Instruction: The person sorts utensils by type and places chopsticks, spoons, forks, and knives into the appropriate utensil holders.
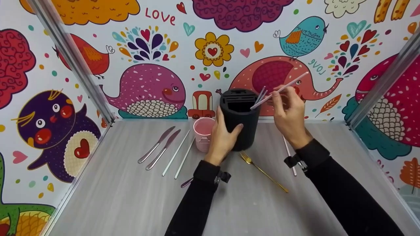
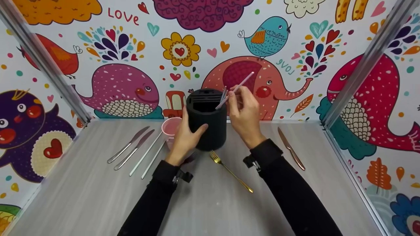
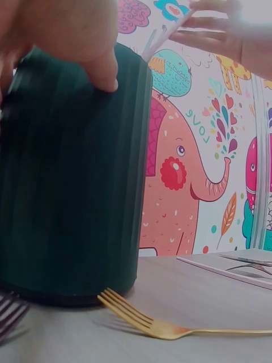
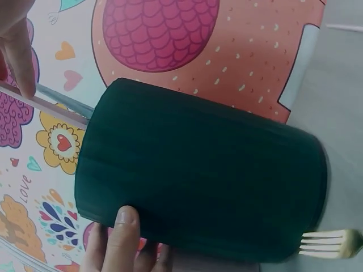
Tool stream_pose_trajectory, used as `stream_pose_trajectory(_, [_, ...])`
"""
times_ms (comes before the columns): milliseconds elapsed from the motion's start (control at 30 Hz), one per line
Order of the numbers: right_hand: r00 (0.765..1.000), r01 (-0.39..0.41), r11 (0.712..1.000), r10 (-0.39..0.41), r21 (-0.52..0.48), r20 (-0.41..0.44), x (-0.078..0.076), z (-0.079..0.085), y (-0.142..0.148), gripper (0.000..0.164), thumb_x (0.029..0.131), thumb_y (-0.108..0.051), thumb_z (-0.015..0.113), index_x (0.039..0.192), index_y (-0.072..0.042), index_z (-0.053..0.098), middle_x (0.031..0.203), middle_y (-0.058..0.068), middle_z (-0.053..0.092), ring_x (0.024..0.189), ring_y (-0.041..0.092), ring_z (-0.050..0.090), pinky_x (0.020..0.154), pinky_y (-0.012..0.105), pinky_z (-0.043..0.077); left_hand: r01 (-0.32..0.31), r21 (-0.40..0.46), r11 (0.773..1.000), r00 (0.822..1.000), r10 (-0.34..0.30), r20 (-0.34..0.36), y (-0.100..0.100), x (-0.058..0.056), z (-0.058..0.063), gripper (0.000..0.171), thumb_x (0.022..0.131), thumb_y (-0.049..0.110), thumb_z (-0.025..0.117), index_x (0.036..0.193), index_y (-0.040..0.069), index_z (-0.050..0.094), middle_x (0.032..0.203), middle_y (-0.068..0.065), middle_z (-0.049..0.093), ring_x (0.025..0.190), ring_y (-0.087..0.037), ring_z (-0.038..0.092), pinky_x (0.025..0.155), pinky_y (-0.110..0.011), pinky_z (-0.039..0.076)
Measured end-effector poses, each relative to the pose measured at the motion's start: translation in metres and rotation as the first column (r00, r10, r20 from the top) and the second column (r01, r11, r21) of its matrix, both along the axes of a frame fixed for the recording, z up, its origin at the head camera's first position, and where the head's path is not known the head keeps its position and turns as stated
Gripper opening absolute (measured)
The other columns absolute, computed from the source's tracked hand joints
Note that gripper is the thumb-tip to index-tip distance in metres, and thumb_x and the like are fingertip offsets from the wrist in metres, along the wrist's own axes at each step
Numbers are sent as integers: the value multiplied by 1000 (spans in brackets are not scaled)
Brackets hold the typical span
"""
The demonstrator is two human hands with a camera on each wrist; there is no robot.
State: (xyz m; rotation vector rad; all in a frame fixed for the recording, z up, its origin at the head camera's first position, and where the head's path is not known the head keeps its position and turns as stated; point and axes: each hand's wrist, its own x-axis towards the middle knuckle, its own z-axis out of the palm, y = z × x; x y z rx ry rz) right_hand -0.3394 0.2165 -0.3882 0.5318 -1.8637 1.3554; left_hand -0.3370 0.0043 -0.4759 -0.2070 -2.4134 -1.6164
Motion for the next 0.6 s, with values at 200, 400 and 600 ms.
stream_pose_trajectory(200, [996,85,986,-86,147,0,-4,0,-6,23,107,-11,72,126,2,70,107,13,77,95,22,80,87,12,61,2,-5,1000,1000,-2,0,0,0,1,107,103,36,80,180,19,8,186,-10,23,169,-25,32,139,-48,28])
stream_pose_trajectory(400, [987,114,963,-138,243,82,-7,-2,-9,20,110,-19,68,119,-1,69,102,12,78,90,19,77,83,7,56,-14,-8,1000,1000,14,5,1,0,2,107,102,36,80,180,17,9,186,-10,23,169,-26,34,139,-49,29])
stream_pose_trajectory(600, [970,177,930,-220,324,103,-10,-10,-8,24,112,-22,66,111,-2,78,98,14,78,87,23,74,80,10,53,-15,-24,1000,1000,15,5,3,0,1,107,103,36,80,179,15,8,186,-10,21,169,-25,32,139,-48,29])
